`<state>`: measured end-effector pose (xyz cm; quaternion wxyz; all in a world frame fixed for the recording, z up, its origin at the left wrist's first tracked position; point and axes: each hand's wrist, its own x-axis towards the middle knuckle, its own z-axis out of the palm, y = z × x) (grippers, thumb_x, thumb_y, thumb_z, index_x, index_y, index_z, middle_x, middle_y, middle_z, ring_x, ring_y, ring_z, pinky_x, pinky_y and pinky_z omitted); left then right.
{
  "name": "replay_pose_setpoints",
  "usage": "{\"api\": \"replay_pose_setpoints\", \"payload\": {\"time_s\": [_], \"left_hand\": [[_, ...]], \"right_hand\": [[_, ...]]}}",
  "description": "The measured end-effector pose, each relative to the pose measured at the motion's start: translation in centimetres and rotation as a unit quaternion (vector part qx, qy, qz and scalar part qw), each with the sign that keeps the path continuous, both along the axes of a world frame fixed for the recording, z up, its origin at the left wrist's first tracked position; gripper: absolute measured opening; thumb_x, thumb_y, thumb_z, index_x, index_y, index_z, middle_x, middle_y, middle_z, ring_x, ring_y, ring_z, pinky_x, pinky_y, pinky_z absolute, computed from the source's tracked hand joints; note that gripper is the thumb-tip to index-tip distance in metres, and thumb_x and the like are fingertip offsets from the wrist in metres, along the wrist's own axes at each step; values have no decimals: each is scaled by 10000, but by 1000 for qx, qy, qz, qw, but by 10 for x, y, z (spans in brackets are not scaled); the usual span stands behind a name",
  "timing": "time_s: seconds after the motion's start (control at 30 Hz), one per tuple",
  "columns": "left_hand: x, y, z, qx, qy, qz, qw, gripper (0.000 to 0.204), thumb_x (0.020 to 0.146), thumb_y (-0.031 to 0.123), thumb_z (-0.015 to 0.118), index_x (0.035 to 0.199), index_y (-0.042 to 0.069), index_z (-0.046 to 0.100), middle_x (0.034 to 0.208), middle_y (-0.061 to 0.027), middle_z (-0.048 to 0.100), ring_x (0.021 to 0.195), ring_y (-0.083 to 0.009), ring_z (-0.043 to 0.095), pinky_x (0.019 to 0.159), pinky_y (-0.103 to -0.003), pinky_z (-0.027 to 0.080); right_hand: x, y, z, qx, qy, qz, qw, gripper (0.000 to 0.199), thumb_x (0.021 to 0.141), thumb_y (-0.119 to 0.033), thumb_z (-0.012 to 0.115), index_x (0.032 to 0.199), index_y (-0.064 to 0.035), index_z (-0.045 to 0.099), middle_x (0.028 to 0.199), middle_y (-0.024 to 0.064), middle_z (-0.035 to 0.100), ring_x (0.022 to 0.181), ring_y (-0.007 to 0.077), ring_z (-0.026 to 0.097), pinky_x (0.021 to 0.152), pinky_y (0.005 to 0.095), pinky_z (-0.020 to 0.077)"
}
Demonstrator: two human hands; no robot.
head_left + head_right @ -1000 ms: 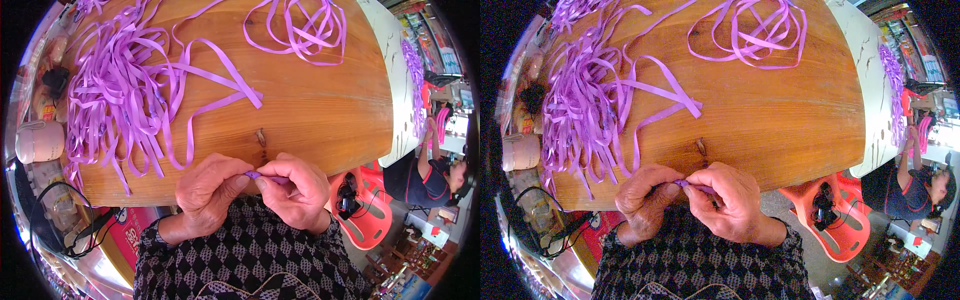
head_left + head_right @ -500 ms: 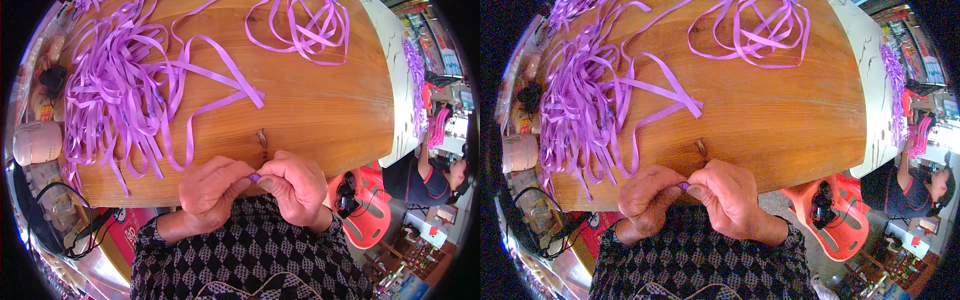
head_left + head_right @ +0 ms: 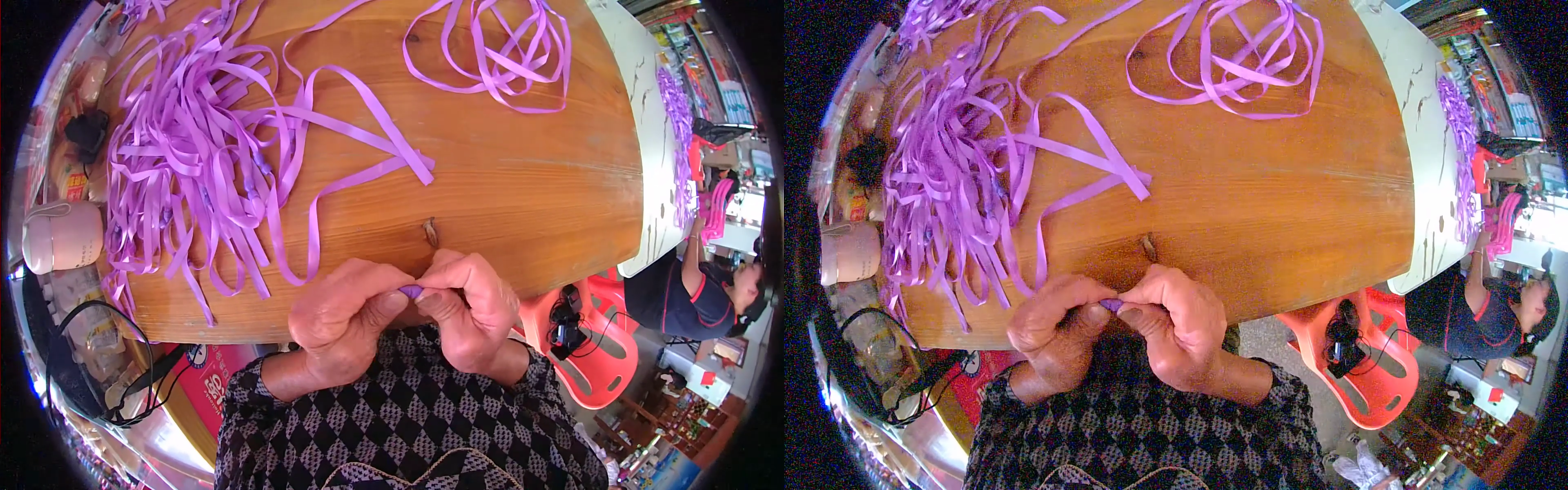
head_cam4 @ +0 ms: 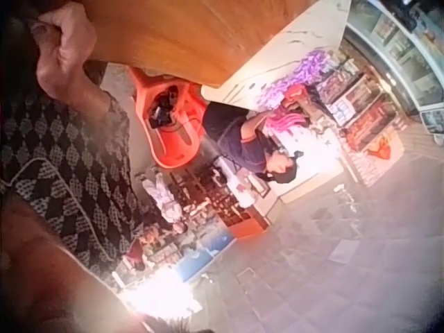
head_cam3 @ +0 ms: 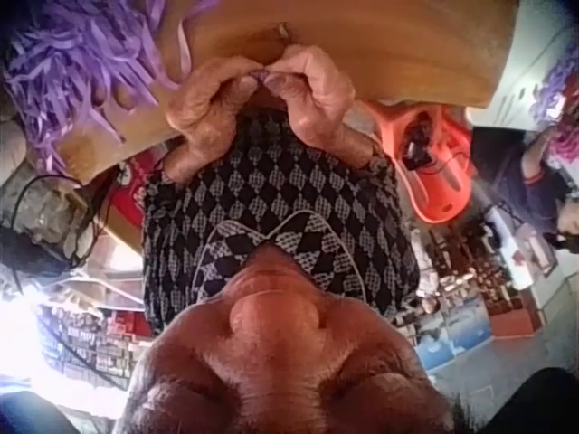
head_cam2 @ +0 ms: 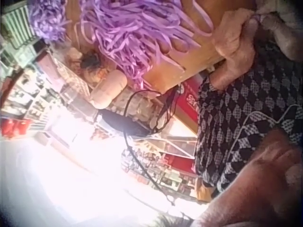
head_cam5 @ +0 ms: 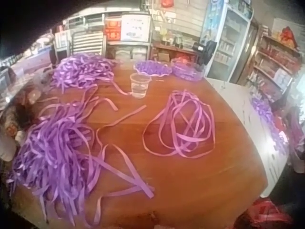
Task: The person ties knots in purple ribbons by hand, pulling each ribbon taut and then folding and looping it to form a knot. They repeat this process for each ribbon, picking up new ones from the pile on the wooden table.
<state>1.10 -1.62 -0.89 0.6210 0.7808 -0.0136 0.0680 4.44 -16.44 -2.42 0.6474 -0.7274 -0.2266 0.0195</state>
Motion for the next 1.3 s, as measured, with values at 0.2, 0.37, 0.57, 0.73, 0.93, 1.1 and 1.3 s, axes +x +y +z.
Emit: {"api": "replay_pose_setpoints", "payload": {"time_s": [0.2, 0.37, 0.57, 0.73, 0.93, 1.1, 1.3], "left_hand": [[-1, -2, -6, -131, 8, 15, 991, 85, 774, 34, 633, 844, -11, 614, 770, -81, 609, 680, -159, 554, 605, -272, 440], [-5, -4, -10, -191, 30, 39, 980, 121, 808, 79, 619, 896, -4, 621, 762, -53, 585, 635, -121, 534, 561, -239, 428], [-7, -3, -9, -209, 71, 41, 975, 122, 813, 77, 616, 910, 2, 616, 743, -19, 549, 582, -59, 467, 503, -189, 374], [-6, -5, -7, -204, 73, 61, 974, 114, 815, 63, 610, 910, 2, 616, 743, -24, 544, 566, -56, 461, 483, -182, 365], [-4, -6, -11, -166, 29, 52, 984, 126, 806, 50, 615, 920, -6, 616, 750, -30, 545, 573, -61, 470, 482, -186, 371], [-2, -2, -10, -142, 25, 19, 989, 124, 800, 48, 619, 909, -11, 619, 751, -41, 553, 592, -82, 492, 507, -202, 392], [2, 2, -10, -110, 0, -12, 994, 121, 779, 48, 635, 885, -9, 625, 759, -63, 583, 666, -142, 538, 596, -240, 428]], "right_hand": [[1, 1, 11, 102, 266, 15, 958, 116, 835, -60, 567, 790, 31, 512, 662, 78, 534, 554, 100, 468, 495, 219, 362], [3, 2, 17, 124, 333, 29, 934, 135, 836, -79, 574, 799, 43, 527, 664, 80, 540, 535, 93, 465, 486, 212, 363], [1, 0, 17, 106, 331, 16, 937, 137, 834, -80, 582, 815, 49, 541, 679, 79, 552, 525, 83, 460, 470, 203, 360], [0, -2, 19, 99, 294, 12, 951, 114, 819, -57, 595, 801, 47, 550, 667, 72, 552, 516, 78, 458, 458, 199, 354], [1, -3, 24, 87, 304, 8, 949, 89, 804, -30, 594, 780, 47, 557, 653, 66, 548, 514, 76, 460, 455, 196, 356], [3, -5, 26, 99, 343, 14, 934, 92, 789, -27, 593, 785, 59, 558, 657, 76, 550, 510, 82, 460, 453, 196, 353], [5, -9, 23, 135, 394, 22, 909, 106, 791, -37, 589, 787, 64, 558, 683, 97, 563, 514, 95, 463, 459, 212, 356]]}}
